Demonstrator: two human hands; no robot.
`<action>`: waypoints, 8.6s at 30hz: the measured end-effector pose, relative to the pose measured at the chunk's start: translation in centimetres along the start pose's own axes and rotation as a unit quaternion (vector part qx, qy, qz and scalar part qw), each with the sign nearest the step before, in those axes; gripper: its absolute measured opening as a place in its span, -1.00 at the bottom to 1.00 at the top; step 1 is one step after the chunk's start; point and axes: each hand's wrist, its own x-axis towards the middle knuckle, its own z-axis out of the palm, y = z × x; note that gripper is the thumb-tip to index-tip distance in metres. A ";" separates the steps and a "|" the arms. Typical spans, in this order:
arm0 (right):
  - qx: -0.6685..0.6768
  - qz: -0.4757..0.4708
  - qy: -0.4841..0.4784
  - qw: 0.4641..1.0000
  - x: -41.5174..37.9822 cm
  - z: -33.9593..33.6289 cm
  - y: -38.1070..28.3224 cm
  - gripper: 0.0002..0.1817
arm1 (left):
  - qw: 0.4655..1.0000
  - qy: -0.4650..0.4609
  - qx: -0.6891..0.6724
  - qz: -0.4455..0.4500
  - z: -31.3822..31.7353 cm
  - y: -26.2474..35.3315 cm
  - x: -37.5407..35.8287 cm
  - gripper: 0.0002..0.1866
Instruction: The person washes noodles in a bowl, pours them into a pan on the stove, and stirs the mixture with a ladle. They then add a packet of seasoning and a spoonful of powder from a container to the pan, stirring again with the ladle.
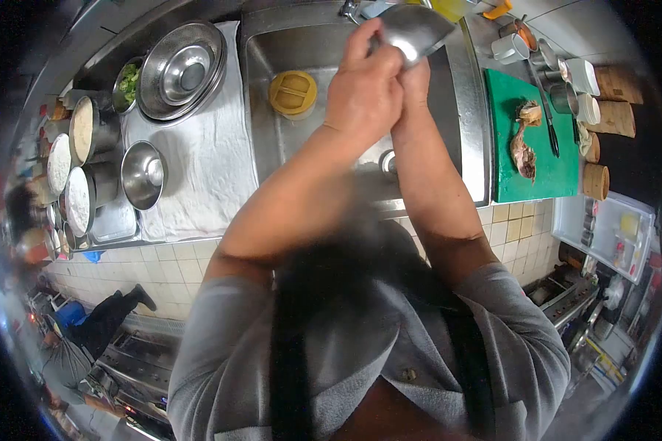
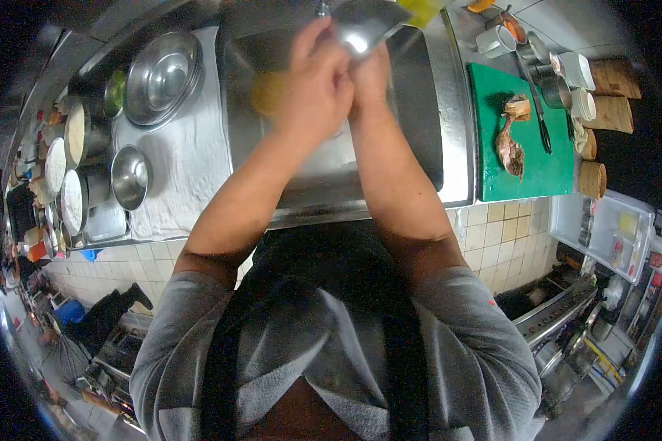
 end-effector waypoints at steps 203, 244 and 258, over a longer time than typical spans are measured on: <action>-0.678 -0.115 -0.562 0.459 -9.9 3.3 0.9 -0.51 | 0.683 0.240 -0.406 -0.558 -4.8 1.3 -20.6 -0.72; -0.310 -0.247 -0.907 0.140 -55.8 18.9 17.9 -0.49 | 0.474 0.774 -0.232 -0.349 -23.5 18.4 -54.5 -0.78; -0.272 -0.369 -0.877 0.142 -71.4 25.6 25.5 -0.68 | 0.436 0.773 -0.160 -0.432 -37.2 21.2 -65.4 -0.76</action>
